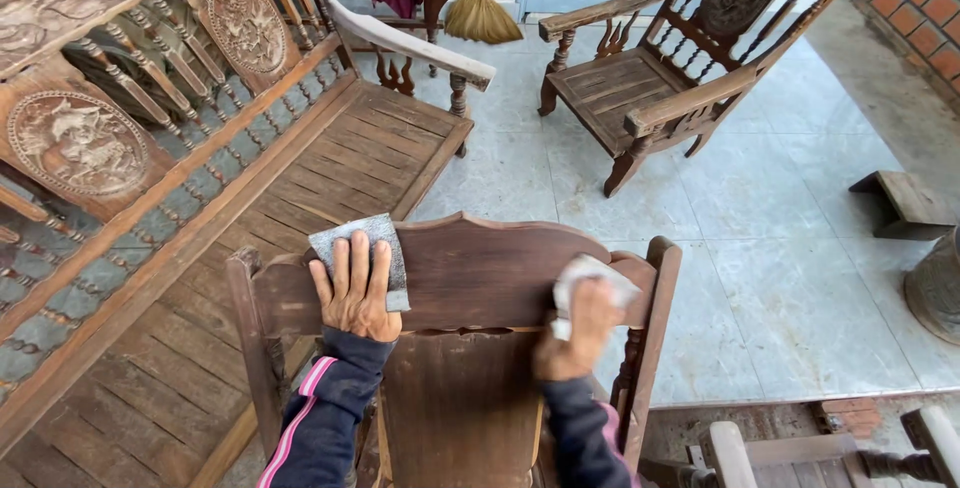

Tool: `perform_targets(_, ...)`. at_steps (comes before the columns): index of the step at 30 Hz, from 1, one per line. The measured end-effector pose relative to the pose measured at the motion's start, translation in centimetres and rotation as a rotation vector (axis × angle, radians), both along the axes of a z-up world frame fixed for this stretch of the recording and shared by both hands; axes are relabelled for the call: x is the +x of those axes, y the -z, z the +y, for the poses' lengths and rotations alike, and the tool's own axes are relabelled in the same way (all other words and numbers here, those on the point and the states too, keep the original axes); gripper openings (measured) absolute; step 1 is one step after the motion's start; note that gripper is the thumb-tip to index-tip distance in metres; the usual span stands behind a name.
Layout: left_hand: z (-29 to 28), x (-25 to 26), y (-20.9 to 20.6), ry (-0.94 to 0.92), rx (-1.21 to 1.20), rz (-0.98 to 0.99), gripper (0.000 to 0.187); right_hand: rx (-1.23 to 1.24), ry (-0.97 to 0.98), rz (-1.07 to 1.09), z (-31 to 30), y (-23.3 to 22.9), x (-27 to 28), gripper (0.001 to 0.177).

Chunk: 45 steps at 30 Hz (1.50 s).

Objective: Sanding and wiping down an ornate wooden rocking chair to prepare for refinishing.

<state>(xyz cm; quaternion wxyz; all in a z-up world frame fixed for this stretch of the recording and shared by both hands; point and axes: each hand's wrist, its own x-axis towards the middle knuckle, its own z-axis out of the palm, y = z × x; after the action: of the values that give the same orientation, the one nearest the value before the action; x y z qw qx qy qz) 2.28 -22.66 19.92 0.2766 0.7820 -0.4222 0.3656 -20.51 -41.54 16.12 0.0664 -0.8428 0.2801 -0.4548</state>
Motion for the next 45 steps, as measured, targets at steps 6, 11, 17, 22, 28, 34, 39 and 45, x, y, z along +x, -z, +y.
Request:
perform_targets(6, 0.0, -0.1, -0.1, 0.045, 0.07, 0.041, 0.072, -0.193, -0.209, 0.141, 5.2, -1.1, 4.3, 0.093)
perform_targets(11, 0.2, -1.6, 3.3, -0.001, 0.043, 0.066, 0.074, 0.109, 0.016, 0.223, -2.0, 0.1, -4.7, 0.091)
perform_targets(17, -7.2, -10.3, 8.8, 0.156, 0.368, 0.327, 0.094, -0.093, -0.022, -0.131, -3.2, 2.2, -9.3, 0.045)
perform_targets(22, -11.2, -10.4, 4.7, 0.527, 0.46, 0.048, 0.075, -0.007, 0.391, -0.186, 0.7, 0.9, -10.9, 0.048)
perform_targets(28, -2.8, -3.9, 3.7, 0.269, 0.512, 0.348, 0.069, 0.71, 0.325, -0.585, -0.8, 8.2, -10.9, 0.056)
perform_targets(34, -15.6, -10.5, 11.4, 0.304, 0.326, 0.076, 0.065, 0.352, 0.483, -0.293, -1.7, 8.8, -10.8, 0.056)
perform_targets(39, -16.5, -15.3, 4.7, 0.357, 0.515, -0.07, 0.062, 0.226, 0.444, -0.272, -2.1, 10.6, -11.9, 0.053)
perform_targets(45, -5.2, -8.0, 0.8, 0.124, 0.254, -0.122, 0.06, 0.355, 0.441, -0.287, -2.5, 10.7, -12.3, 0.053)
